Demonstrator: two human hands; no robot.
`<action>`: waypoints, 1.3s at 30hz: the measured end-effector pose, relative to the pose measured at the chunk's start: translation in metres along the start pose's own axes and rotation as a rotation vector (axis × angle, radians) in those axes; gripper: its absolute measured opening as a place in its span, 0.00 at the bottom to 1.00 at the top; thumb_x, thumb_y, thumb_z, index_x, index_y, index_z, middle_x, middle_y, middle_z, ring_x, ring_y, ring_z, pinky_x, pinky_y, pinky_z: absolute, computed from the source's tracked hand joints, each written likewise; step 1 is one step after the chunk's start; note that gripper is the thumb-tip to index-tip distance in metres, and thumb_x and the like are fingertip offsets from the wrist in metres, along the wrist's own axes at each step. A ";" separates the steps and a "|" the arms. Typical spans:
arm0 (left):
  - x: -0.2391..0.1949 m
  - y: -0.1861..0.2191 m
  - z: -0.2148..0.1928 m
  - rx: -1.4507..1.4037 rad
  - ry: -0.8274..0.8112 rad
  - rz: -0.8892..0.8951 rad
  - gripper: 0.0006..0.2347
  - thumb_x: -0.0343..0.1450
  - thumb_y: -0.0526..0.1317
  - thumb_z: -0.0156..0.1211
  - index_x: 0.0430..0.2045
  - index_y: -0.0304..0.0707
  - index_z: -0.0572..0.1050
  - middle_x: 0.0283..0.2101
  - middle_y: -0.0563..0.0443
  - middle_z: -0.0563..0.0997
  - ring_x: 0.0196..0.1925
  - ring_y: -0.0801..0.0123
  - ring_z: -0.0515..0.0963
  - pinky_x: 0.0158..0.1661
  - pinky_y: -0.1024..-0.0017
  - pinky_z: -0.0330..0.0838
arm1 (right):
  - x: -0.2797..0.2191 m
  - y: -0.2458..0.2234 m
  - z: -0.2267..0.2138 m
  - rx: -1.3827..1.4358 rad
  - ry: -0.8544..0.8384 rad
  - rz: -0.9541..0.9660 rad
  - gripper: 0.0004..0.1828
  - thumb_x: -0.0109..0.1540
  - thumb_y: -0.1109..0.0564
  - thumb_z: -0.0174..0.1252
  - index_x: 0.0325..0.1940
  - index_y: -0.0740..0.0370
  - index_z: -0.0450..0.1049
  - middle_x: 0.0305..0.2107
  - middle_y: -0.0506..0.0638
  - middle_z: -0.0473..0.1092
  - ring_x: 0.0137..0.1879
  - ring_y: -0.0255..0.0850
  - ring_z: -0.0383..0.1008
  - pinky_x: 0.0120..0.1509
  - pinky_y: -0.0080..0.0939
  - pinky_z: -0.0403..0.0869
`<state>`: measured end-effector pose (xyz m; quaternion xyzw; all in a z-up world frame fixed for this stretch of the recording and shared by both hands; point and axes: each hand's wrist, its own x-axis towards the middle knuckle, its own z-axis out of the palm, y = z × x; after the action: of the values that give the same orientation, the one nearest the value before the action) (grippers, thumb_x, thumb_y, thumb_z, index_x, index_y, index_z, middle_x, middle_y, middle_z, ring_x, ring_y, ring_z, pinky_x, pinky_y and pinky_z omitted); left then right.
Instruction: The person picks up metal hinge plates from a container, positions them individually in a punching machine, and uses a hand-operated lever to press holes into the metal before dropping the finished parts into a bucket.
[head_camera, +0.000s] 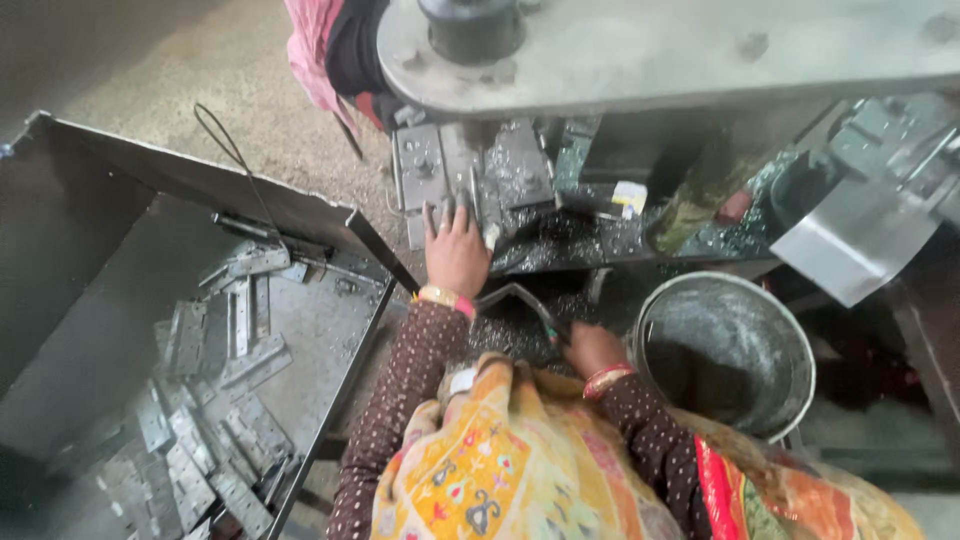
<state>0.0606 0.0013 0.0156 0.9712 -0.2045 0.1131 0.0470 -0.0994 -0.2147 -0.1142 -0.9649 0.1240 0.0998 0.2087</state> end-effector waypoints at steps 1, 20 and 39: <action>0.001 0.000 0.000 0.026 0.033 0.007 0.22 0.70 0.44 0.55 0.56 0.29 0.74 0.67 0.41 0.69 0.75 0.53 0.62 0.74 0.45 0.41 | 0.004 -0.007 -0.011 -0.014 -0.049 0.022 0.23 0.61 0.36 0.61 0.40 0.60 0.79 0.33 0.63 0.77 0.41 0.63 0.79 0.47 0.62 0.75; 0.007 0.001 0.006 0.067 -0.119 -0.012 0.19 0.73 0.42 0.48 0.55 0.29 0.76 0.72 0.38 0.64 0.74 0.50 0.61 0.75 0.45 0.34 | -0.002 -0.008 -0.016 -0.021 -0.152 0.044 0.26 0.62 0.34 0.58 0.41 0.60 0.79 0.35 0.63 0.78 0.42 0.61 0.80 0.48 0.59 0.76; 0.048 -0.009 0.026 0.134 -0.033 -0.010 0.16 0.72 0.40 0.45 0.48 0.37 0.80 0.72 0.43 0.64 0.74 0.54 0.60 0.72 0.44 0.33 | 0.011 -0.047 -0.071 -0.068 -0.179 0.006 0.24 0.62 0.36 0.61 0.41 0.59 0.79 0.32 0.64 0.78 0.39 0.61 0.81 0.45 0.58 0.77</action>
<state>0.1125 -0.0124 0.0019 0.9749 -0.1921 0.1103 -0.0212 -0.0653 -0.2059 -0.0354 -0.9583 0.1041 0.1905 0.1858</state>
